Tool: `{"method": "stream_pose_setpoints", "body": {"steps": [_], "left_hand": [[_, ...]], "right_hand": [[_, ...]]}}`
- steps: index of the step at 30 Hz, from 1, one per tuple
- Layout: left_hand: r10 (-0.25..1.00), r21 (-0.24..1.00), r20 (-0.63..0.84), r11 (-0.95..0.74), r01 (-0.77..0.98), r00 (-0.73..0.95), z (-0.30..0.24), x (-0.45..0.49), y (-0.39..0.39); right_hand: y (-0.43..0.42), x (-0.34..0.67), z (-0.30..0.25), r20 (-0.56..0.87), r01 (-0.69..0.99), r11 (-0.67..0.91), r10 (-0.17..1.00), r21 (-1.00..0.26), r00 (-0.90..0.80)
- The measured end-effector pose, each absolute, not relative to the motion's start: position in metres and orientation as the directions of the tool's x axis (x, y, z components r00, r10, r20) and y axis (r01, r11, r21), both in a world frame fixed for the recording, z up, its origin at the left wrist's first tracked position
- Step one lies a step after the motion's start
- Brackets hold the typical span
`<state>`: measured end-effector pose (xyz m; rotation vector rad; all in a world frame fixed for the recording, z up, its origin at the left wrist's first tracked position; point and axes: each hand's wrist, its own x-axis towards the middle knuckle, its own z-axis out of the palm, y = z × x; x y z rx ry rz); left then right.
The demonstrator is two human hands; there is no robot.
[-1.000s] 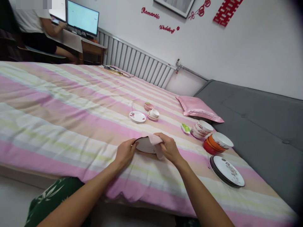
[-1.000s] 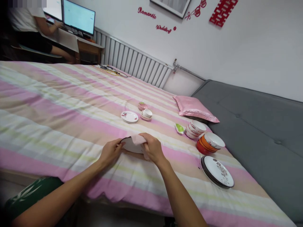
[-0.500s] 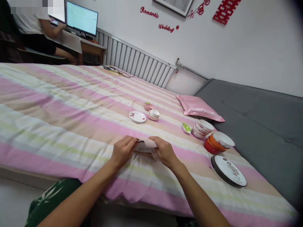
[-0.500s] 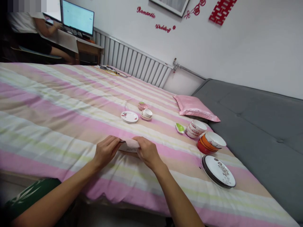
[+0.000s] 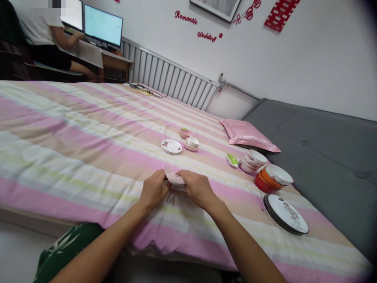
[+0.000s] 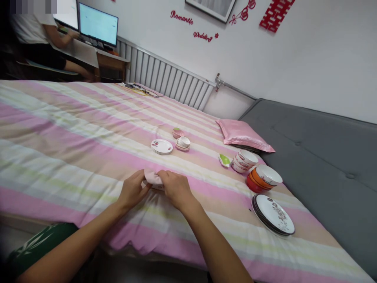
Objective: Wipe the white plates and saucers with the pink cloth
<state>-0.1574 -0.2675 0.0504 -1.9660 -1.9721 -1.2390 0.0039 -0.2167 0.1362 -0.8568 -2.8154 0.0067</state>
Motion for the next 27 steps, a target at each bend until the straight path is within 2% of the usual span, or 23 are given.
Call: {"method": "stream_pose_setpoints", "body": {"steps": [6, 10, 15, 19, 27], "left_hand": [[0.910, 0.571, 0.346, -0.013, 0.821, -0.227, 0.042, -0.158, -0.261], [0.921, 0.588, 0.326, -0.019, 0.809, -0.215, 0.040, -0.155, -0.261], [0.852, 0.559, 0.477, -0.108, 0.822, -0.213, 0.040, -0.154, -0.260], [0.755, 0.447, 0.640, -0.215, 0.868, -0.143, 0.045, -0.157, -0.263], [0.609, 0.202, 0.792, -0.324, 0.924, 0.041, 0.056, -0.162, -0.271]], "right_hand": [[-0.211, 0.018, 0.130, 0.226, 0.551, 0.808, 0.588, -0.210, -0.777], [-0.208, 0.026, 0.127, 0.243, 0.540, 0.786, 0.610, -0.300, -0.754], [-0.204, 0.035, 0.125, 0.270, 0.507, 0.773, 0.618, -0.381, -0.739], [-0.203, 0.037, 0.124, 0.279, 0.479, 0.777, 0.606, -0.409, -0.745], [-0.210, 0.020, 0.126, 0.230, 0.464, 0.821, 0.548, -0.334, -0.804]]}}
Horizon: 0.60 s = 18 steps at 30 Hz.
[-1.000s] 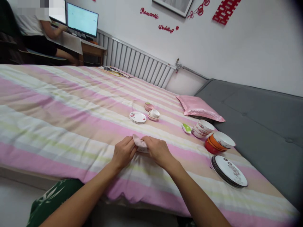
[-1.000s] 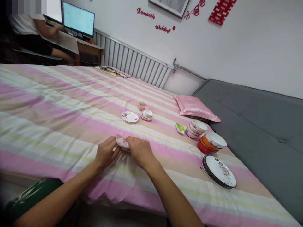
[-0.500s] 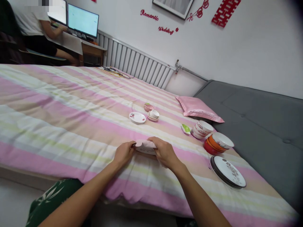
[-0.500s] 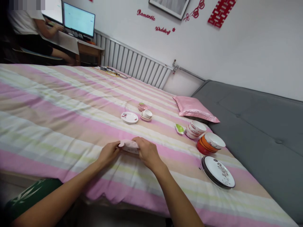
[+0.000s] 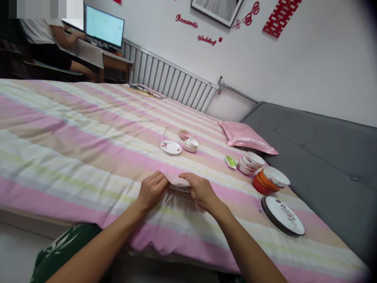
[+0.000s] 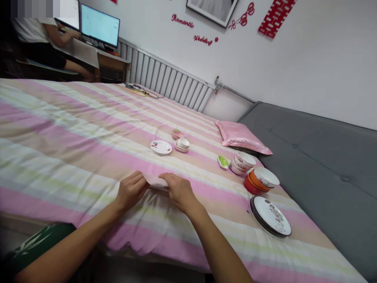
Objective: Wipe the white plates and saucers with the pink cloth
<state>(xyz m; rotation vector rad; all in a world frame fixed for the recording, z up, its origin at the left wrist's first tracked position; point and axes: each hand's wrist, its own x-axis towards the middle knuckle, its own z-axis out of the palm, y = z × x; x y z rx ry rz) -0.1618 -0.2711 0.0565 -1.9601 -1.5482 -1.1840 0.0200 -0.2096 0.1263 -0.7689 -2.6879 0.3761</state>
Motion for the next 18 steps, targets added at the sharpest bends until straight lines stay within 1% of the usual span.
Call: {"method": "stream_pose_setpoints", "body": {"steps": [4, 6, 9, 12, 14, 18], "left_hand": [[0.611, 0.184, 0.789, -0.325, 0.928, 0.058, 0.058, -0.162, -0.273], [0.641, 0.212, 0.767, -0.305, 0.928, 0.035, 0.059, -0.161, -0.274], [0.710, 0.299, 0.702, -0.235, 0.925, -0.046, 0.059, -0.161, -0.273], [0.791, 0.418, 0.587, -0.110, 0.902, -0.175, 0.055, -0.161, -0.269], [0.844, 0.492, 0.475, -0.020, 0.870, -0.250, 0.050, -0.162, -0.264], [0.914, 0.594, 0.270, 0.089, 0.799, -0.303, 0.040, -0.162, -0.254]], "right_hand": [[-0.214, 0.013, 0.130, 0.186, 0.473, 0.835, 0.531, -0.283, -0.827], [-0.214, 0.012, 0.130, 0.181, 0.479, 0.831, 0.536, -0.282, -0.824], [-0.210, 0.012, 0.130, 0.188, 0.480, 0.828, 0.541, -0.291, -0.820], [-0.202, 0.012, 0.131, 0.211, 0.463, 0.827, 0.538, -0.319, -0.816], [-0.194, 0.012, 0.132, 0.228, 0.455, 0.815, 0.550, -0.360, -0.804], [-0.178, 0.012, 0.131, 0.285, 0.443, 0.779, 0.592, -0.444, -0.754]]}}
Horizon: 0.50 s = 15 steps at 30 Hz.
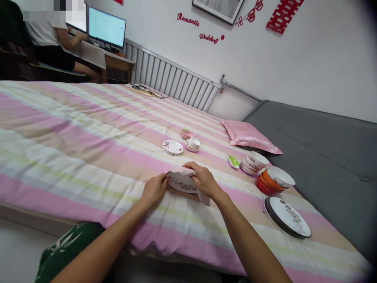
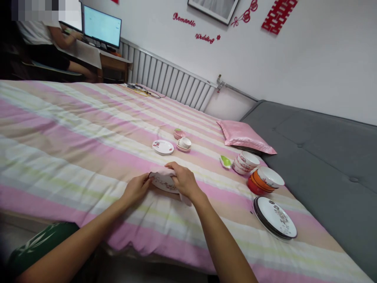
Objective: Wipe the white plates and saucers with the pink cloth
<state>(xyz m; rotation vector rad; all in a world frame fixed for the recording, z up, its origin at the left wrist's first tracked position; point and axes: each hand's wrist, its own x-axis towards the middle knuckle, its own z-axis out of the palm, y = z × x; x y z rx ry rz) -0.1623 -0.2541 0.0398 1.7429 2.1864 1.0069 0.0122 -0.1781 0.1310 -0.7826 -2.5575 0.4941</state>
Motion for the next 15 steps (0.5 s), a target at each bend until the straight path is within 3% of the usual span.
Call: {"method": "stream_pose_setpoints", "body": {"steps": [10, 15], "left_hand": [[0.919, 0.652, 0.143, 0.192, 0.733, -0.367, 0.039, -0.157, -0.249], [0.909, 0.652, 0.133, 0.219, 0.726, -0.394, 0.039, -0.157, -0.248]], "right_hand": [[-0.182, 0.014, 0.132, 0.430, 0.384, 0.766, 0.619, -0.516, -0.658], [-0.181, 0.029, 0.133, 0.345, 0.283, 0.663, 0.650, -0.693, -0.678]]}}
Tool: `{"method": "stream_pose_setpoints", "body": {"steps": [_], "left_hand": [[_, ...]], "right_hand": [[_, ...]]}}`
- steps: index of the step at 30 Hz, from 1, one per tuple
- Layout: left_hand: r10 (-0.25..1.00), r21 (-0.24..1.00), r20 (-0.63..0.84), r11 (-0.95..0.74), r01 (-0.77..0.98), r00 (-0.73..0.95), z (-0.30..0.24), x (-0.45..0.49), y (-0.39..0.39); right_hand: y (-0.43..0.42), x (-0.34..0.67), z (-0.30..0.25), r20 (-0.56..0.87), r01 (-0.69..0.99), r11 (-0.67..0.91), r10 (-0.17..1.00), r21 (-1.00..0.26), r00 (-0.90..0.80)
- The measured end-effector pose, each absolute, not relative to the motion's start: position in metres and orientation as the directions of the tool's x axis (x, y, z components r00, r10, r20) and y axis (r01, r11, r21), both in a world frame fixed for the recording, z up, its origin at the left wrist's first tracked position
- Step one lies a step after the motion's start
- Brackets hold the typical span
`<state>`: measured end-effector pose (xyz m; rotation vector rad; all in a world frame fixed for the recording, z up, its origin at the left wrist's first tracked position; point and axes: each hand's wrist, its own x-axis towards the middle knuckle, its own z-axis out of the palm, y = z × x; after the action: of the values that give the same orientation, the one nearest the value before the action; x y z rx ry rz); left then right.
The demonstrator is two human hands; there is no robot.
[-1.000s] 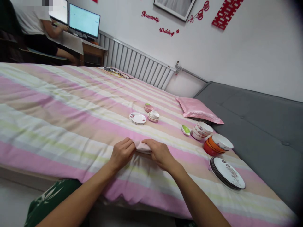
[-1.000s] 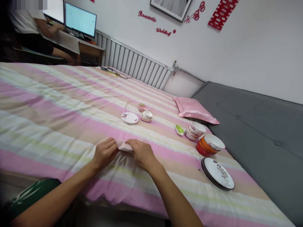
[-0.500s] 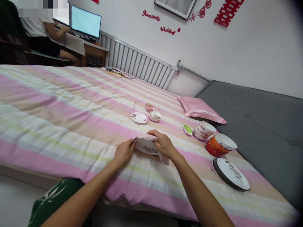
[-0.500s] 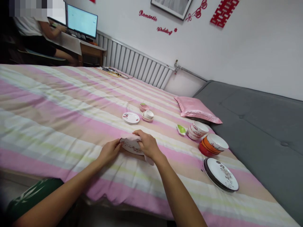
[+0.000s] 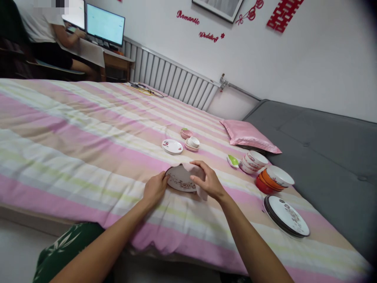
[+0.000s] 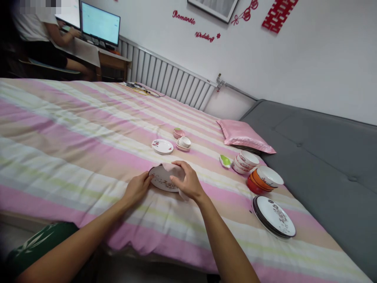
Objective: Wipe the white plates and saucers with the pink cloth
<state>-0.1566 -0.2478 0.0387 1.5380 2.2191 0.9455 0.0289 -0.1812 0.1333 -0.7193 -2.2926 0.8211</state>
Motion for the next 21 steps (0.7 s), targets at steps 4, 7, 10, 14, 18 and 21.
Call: {"method": "stream_pose_setpoints", "body": {"steps": [4, 7, 10, 14, 18, 21], "left_hand": [[0.907, 0.647, 0.139, 0.222, 0.729, -0.399, 0.040, -0.156, -0.249], [0.906, 0.642, 0.146, 0.218, 0.735, -0.396, 0.041, -0.155, -0.250], [0.907, 0.636, 0.153, 0.214, 0.742, -0.393, 0.041, -0.155, -0.250], [0.907, 0.619, 0.182, 0.194, 0.761, -0.379, 0.040, -0.155, -0.250], [0.901, 0.582, 0.243, 0.161, 0.797, -0.360, 0.039, -0.154, -0.252], [0.895, 0.539, 0.315, 0.106, 0.836, -0.317, 0.040, -0.153, -0.255]], "right_hand": [[-0.172, 0.041, 0.123, 0.271, 0.253, 0.542, 0.706, -0.801, -0.654], [-0.163, 0.048, 0.111, 0.265, 0.289, 0.548, 0.719, -0.785, -0.643], [-0.157, 0.053, 0.100, 0.258, 0.378, 0.563, 0.747, -0.735, -0.612], [-0.154, 0.054, 0.094, 0.260, 0.460, 0.565, 0.779, -0.685, -0.570], [-0.157, 0.049, 0.098, 0.305, 0.485, 0.593, 0.779, -0.643, -0.549], [-0.163, 0.047, 0.107, 0.325, 0.462, 0.634, 0.743, -0.620, -0.585]]}}
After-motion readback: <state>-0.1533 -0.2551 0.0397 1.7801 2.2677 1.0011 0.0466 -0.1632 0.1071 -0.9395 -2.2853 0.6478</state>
